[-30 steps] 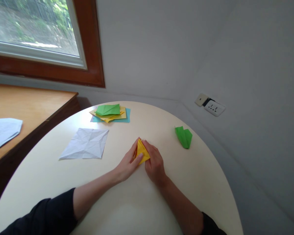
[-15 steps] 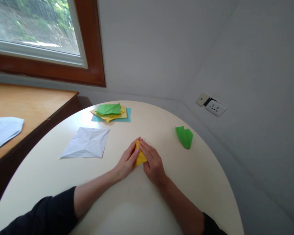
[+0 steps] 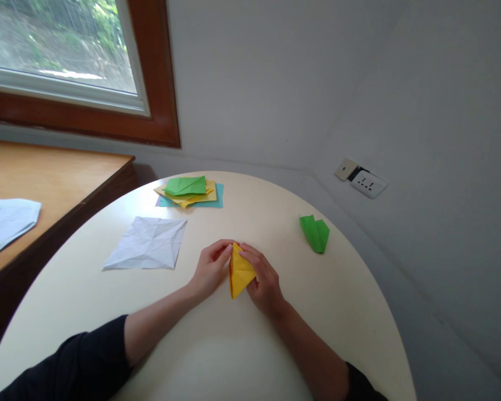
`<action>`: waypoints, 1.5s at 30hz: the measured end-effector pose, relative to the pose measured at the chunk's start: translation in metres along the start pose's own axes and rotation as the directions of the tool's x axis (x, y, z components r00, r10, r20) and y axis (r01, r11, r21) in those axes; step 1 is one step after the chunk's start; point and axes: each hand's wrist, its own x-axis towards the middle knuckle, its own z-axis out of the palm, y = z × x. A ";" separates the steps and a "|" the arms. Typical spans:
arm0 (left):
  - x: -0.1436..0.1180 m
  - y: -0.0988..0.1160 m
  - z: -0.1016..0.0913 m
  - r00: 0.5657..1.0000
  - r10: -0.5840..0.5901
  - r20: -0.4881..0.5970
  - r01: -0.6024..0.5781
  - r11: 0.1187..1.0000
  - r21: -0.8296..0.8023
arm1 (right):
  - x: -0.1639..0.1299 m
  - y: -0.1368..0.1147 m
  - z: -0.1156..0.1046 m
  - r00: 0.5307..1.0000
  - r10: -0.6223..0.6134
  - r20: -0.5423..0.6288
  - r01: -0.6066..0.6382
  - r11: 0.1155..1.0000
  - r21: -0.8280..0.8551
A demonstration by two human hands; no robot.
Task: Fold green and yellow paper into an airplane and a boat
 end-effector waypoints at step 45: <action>0.006 0.009 -0.003 0.943 -0.292 0.162 0.332 0.874 -0.355 | -0.001 -0.001 0.000 1.000 0.028 0.008 -0.028 0.997 0.072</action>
